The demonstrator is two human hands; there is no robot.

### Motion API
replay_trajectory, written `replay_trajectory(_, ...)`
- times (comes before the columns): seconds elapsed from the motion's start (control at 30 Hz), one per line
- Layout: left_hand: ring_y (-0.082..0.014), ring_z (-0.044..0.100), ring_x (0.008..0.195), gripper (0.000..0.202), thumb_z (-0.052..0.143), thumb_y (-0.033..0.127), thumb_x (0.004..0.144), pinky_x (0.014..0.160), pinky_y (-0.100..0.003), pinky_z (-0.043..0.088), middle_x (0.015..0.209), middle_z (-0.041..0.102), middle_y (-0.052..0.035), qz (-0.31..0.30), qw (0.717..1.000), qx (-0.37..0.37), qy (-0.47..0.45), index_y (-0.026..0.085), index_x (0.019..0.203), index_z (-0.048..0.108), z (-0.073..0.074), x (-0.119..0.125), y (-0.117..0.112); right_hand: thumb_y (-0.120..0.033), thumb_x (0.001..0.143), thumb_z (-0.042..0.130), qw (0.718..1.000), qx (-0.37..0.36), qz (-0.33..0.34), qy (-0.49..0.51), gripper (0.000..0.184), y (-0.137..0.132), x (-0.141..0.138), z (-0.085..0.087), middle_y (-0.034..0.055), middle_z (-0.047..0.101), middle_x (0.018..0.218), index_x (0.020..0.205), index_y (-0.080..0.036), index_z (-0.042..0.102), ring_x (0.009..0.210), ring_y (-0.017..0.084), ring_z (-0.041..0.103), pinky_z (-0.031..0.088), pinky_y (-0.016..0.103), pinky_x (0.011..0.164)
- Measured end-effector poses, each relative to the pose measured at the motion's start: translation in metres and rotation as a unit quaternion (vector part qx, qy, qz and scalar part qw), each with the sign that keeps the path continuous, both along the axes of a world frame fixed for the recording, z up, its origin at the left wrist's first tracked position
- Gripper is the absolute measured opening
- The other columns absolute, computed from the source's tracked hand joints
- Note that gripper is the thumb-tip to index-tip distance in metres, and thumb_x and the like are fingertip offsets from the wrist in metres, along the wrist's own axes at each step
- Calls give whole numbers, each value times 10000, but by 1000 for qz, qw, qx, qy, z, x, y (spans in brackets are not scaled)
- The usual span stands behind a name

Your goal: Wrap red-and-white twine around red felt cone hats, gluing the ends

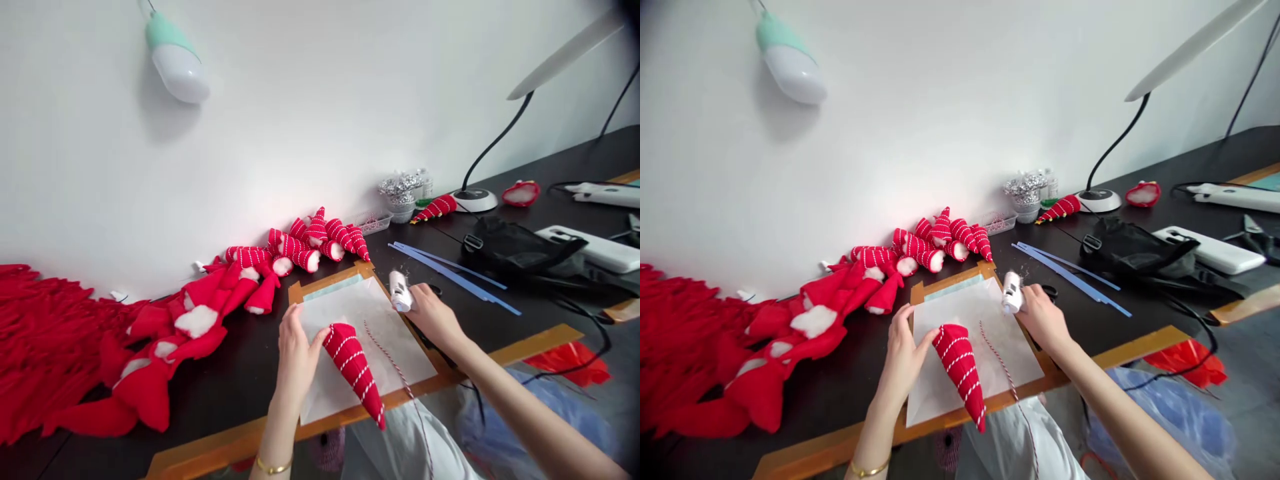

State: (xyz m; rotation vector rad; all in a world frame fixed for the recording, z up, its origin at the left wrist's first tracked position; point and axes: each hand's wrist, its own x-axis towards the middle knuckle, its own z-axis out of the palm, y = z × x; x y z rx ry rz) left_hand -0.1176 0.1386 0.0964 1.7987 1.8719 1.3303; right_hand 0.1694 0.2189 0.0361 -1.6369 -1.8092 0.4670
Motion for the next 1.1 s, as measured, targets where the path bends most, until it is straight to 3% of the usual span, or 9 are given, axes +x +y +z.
replay_trajectory(0.1,-297,553,1253,431,638,441,895,1057,-483,410,1325,594,-148,-8,981,32,-189,223,1247,519,25,-1,-9,-344,842,655,997,7,-31,-67,219,10,17,-8,181,624,1147,967,-164,651,1069,387,607,509,420,759)
replay_trajectory(0.27,-190,635,935,281,617,367,871,774,-287,474,1010,672,-83,-97,818,-16,-567,179,1079,598,55,17,-34,-405,827,705,988,30,-13,-149,459,10,30,-18,226,640,1219,1182,-115,673,1125,470,577,522,548,823)
replay_trajectory(0.37,-169,615,866,233,613,303,860,749,-267,464,921,659,-71,-132,767,-18,-627,157,1037,649,64,26,-46,-414,895,648,982,146,8,-121,458,-6,27,1,227,638,1272,1264,-141,650,1175,464,570,515,578,873)
replay_trajectory(0.43,-166,601,837,231,582,299,880,756,-272,463,871,651,-68,-161,751,-21,-640,151,1038,664,67,31,-52,-387,961,587,971,232,61,6,320,-29,14,24,174,688,1189,1191,-186,683,1115,372,629,519,517,918)
replay_trajectory(0.5,-169,594,833,251,553,306,894,775,-281,464,853,652,-71,-194,739,-26,-644,150,1055,666,68,38,-57,-304,975,609,950,235,148,142,165,-57,-7,51,99,724,1067,1088,-232,704,910,252,699,565,379,782)
replay_trajectory(0.6,-177,599,840,260,534,311,902,803,-293,463,858,663,-72,-225,737,-37,-636,159,1072,657,68,48,-62,-169,959,649,905,227,255,251,143,-94,-44,80,56,750,985,1068,-245,703,894,200,715,572,304,778)
replay_trajectory(0.73,-194,613,873,263,531,333,923,863,-328,462,888,681,-68,-230,757,-54,-609,180,1103,646,64,61,-70,-111,892,737,862,256,283,332,296,-115,-77,93,70,748,986,1170,-208,702,832,174,719,588,266,748)
replay_trajectory(0.93,-249,634,1018,344,534,455,933,950,-412,472,1027,701,-87,-202,803,-44,-559,215,1157,637,41,67,-86,-101,946,657,854,253,272,364,159,-114,-79,85,87,764,882,1028,-174,772,822,174,738,585,244,732)
replay_trajectory(1.1,-254,657,1057,469,685,405,865,959,-415,502,1134,702,-58,-182,886,109,-413,293,1307,575,-1,76,-88,-208,961,669,861,193,220,415,124,-120,-77,84,47,754,780,876,-186,755,724,152,697,553,234,686)
